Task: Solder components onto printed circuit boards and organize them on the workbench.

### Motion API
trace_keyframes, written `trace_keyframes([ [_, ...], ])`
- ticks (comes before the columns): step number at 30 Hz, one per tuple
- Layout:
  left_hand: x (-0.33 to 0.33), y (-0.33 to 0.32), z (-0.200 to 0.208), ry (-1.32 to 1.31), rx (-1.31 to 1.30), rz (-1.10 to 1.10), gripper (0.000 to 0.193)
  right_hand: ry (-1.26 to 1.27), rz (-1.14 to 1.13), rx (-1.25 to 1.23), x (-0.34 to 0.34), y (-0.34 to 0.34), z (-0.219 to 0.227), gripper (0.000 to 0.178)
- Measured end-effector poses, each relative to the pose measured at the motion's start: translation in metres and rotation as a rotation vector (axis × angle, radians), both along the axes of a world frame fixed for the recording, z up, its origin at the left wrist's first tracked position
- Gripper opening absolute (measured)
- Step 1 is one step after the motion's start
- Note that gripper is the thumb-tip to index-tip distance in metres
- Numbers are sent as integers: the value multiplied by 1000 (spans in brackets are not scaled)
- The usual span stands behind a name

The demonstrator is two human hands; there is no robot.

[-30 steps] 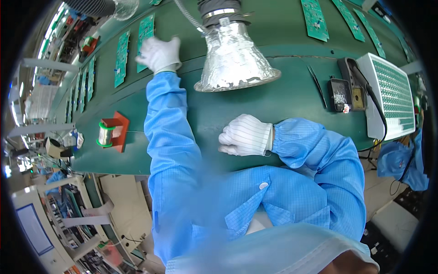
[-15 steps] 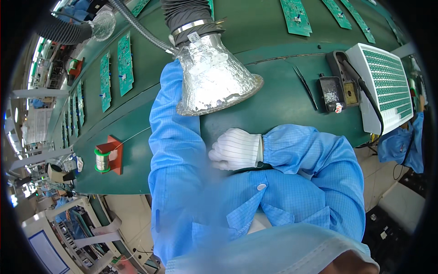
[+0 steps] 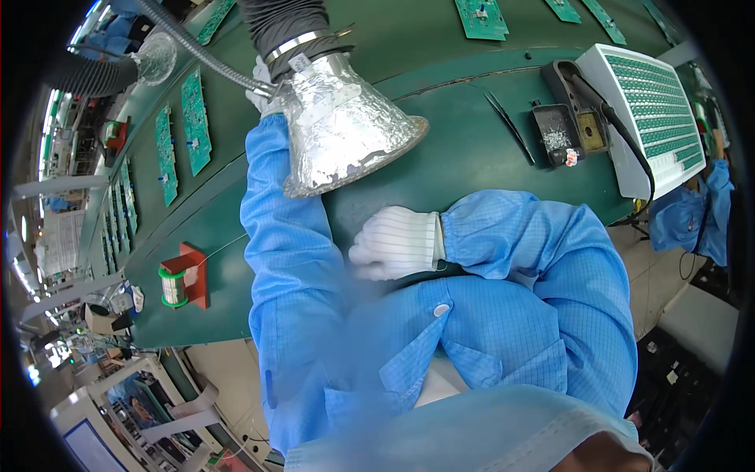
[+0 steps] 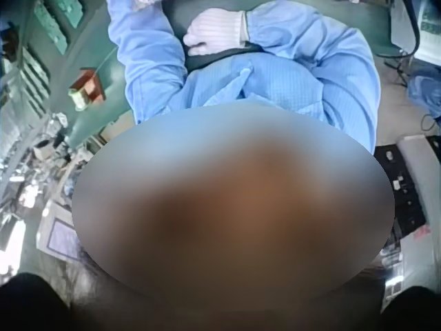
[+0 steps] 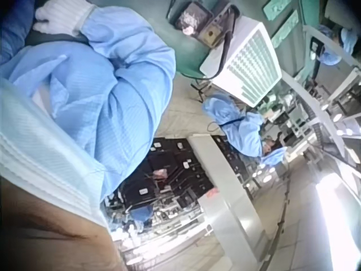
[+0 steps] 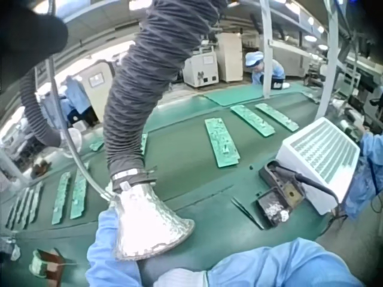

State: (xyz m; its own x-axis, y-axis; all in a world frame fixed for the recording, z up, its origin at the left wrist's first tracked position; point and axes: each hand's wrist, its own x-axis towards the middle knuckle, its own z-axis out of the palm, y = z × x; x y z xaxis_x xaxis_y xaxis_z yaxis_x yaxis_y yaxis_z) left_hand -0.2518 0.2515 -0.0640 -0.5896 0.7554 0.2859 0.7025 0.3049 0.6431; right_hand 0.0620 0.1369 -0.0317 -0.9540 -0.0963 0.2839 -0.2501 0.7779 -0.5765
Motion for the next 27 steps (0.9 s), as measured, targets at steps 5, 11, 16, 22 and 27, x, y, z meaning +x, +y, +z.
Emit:
trace_keyframes([
  [5, 6, -37, 20, 556, -261, 473, 68, -10, 25, 5, 3, -1, -5, 34],
  [11, -17, -100, 30, 410, -350, 639, 67, 218, 8, 131, 8, -8, 13, 37],
  [16, -30, -122, 38, 392, -318, 650, 62, 780, 203, 248, 53, 18, 88, 21],
  [22, -15, -108, 56, 327, -407, 517, 71, 864, -1146, -139, 71, 104, 131, 24],
  [27, -6, -102, 49, 309, -400, 522, 72, -162, -1585, 365, 52, 262, 76, 73],
])
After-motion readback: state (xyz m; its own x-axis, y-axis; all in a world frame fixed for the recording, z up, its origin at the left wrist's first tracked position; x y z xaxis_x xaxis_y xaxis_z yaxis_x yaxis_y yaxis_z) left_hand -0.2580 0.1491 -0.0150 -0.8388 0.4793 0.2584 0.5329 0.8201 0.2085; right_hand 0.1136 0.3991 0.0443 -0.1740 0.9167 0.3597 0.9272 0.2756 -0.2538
